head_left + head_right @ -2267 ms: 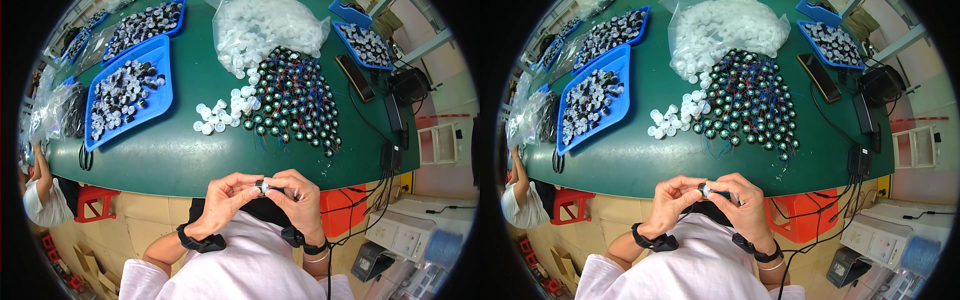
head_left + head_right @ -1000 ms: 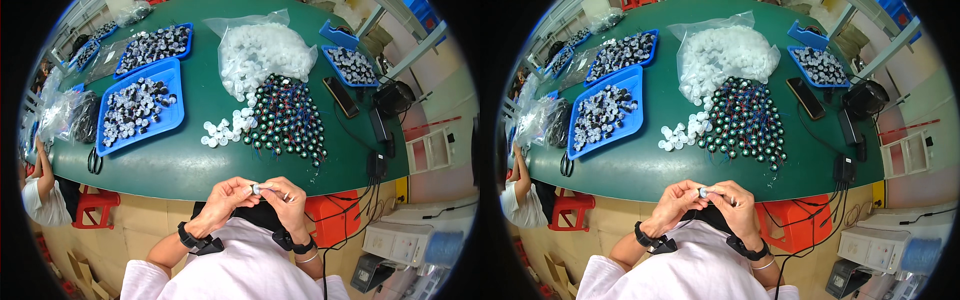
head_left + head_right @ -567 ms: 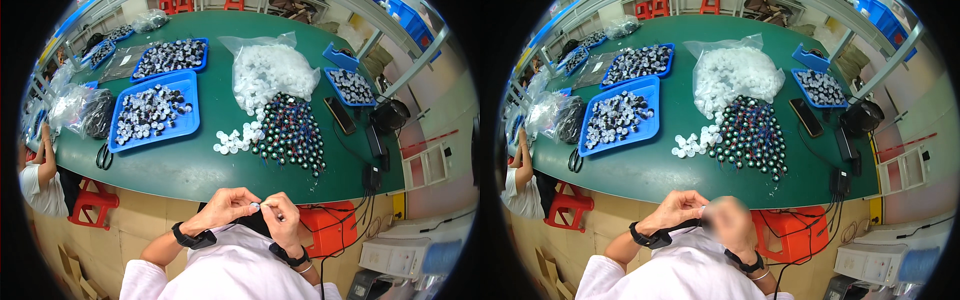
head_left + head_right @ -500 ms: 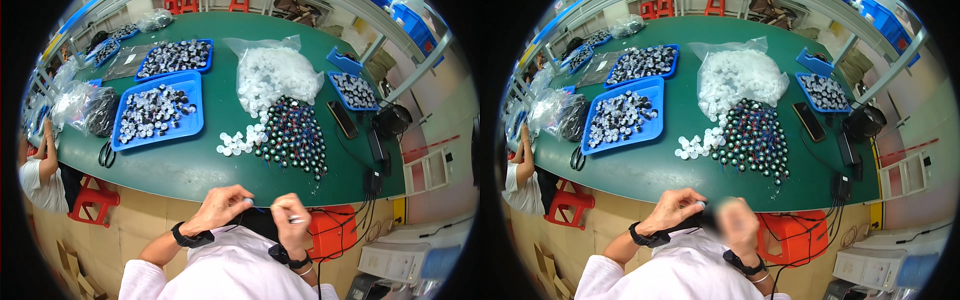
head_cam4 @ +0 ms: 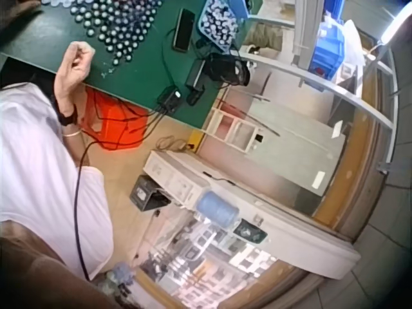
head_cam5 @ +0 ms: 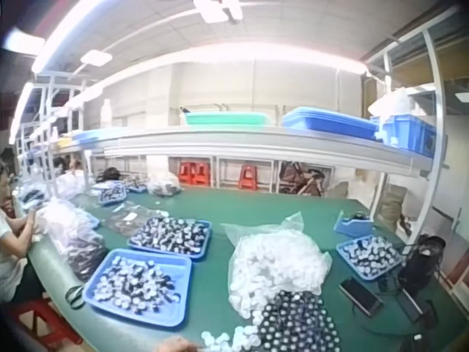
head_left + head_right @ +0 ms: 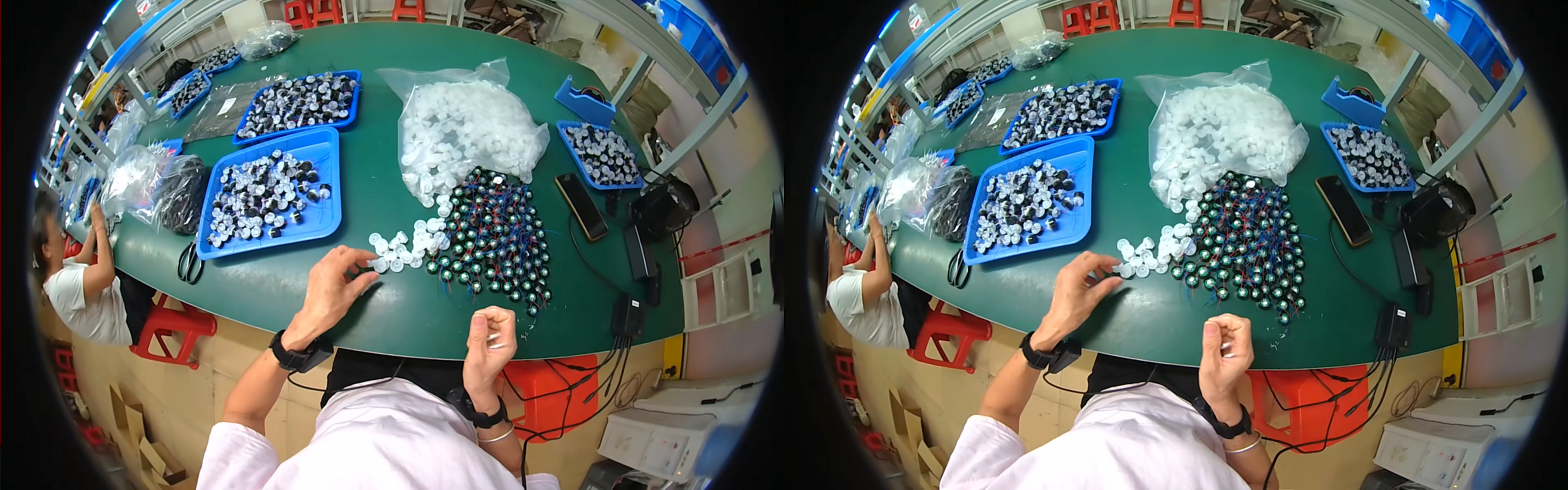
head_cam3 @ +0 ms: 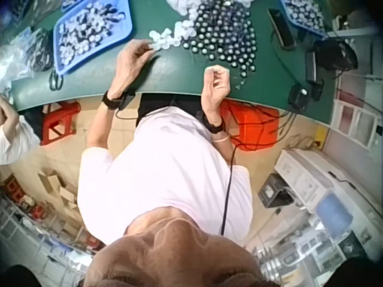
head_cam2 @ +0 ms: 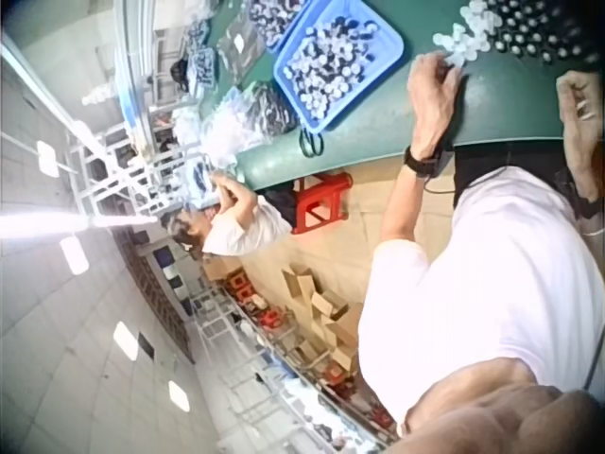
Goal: Assembling small LED lighting components by fitting caps and wires together.
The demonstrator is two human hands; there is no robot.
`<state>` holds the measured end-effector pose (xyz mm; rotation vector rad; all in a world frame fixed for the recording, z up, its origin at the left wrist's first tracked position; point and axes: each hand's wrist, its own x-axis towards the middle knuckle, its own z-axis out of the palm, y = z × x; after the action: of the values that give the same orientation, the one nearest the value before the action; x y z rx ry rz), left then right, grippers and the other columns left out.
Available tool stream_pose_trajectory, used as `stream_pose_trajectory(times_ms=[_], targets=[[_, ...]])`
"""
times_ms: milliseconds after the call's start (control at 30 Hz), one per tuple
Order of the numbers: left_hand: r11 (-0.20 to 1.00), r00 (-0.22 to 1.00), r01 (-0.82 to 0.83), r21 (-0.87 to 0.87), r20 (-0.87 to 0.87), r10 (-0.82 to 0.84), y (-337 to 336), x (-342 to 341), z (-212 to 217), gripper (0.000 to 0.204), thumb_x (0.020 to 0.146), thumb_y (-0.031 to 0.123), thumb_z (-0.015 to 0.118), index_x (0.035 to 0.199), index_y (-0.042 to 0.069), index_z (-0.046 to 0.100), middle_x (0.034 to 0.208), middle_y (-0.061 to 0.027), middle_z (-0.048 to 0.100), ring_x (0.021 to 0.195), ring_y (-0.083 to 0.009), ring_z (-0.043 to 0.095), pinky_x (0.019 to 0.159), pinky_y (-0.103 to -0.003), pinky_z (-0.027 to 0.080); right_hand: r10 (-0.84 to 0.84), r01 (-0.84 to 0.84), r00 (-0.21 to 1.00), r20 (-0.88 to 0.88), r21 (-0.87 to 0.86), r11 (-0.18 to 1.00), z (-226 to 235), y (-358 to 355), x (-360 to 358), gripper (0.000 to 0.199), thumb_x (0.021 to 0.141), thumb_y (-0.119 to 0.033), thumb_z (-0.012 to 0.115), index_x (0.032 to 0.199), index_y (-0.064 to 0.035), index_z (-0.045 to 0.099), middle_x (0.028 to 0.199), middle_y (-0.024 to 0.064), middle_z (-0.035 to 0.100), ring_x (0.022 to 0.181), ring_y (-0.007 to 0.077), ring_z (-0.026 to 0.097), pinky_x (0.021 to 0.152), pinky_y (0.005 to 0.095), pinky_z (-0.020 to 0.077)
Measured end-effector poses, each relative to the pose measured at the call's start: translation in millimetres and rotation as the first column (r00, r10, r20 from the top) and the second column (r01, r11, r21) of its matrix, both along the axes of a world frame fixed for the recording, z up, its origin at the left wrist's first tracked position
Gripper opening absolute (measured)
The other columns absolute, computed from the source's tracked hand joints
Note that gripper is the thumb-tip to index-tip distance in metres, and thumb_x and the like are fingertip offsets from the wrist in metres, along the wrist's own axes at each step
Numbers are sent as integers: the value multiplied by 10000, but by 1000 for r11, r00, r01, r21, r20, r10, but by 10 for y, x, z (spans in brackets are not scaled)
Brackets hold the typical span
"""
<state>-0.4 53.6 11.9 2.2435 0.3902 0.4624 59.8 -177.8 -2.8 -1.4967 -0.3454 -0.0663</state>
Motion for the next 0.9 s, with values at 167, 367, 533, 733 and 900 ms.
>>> stream_pose_trajectory(times_ms=[167, 367, 533, 733, 900], targets=[[952, 997, 77, 296, -46, -66, -56, 148, 0, 270, 731, 85, 748, 974, 73, 632, 816, -62, 573, 686, -197, 545, 604, -304, 475, 7, 10, 991, 131, -124, 992, -227, 10, -84, 161, 936, -177, 561, 928, -21, 525, 749, 40, 506, 591, 98, 404, 532, 237, 355], [526, 975, 99, -845, -24, -221, -280, 34, 140, 202, 827, 98, 703, 984, 0, 625, 999, -107, 657, 804, -114, 620, 697, -224, 505, 329, -338, 940, -89, -361, 869, 152, -134, -62, 201, 971, -182, 487, 1020, 11, 508, 832, 126, 599, 654, 235, 574, 603, 323, 451], [7, 950, 98, -995, 92, -300, -576, -27, 189, 270, 875, 109, 645, 1115, -4, 593, 1049, -110, 654, 889, -138, 630, 750, -245, 524, 444, -513, 853, -274, -294, 806, 329, -264, -82, 196, 973, -191, 477, 1063, -17, 479, 672, 83, 544, 557, 184, 528, 540, 316, 425], [-27, 954, 60, -998, 66, -292, -749, -55, 93, 292, 916, 118, 586, 1174, -18, 575, 1065, -114, 648, 919, -142, 636, 762, -219, 540, 478, -581, 805, -352, -299, 757, 516, -361, -86, 156, 965, -160, 486, 1050, -30, 483, 583, 66, 511, 503, 183, 531, 494, 327, 412], [0, 950, 39, -999, 37, -311, -770, -77, 110, 281, 925, 136, 576, 1158, -19, 588, 1069, -112, 648, 918, -143, 638, 736, -207, 543, 472, -562, 824, -312, -358, 746, 447, -395, -113, 156, 958, -154, 497, 1053, -31, 485, 622, 108, 540, 535, 263, 567, 512, 357, 427]])
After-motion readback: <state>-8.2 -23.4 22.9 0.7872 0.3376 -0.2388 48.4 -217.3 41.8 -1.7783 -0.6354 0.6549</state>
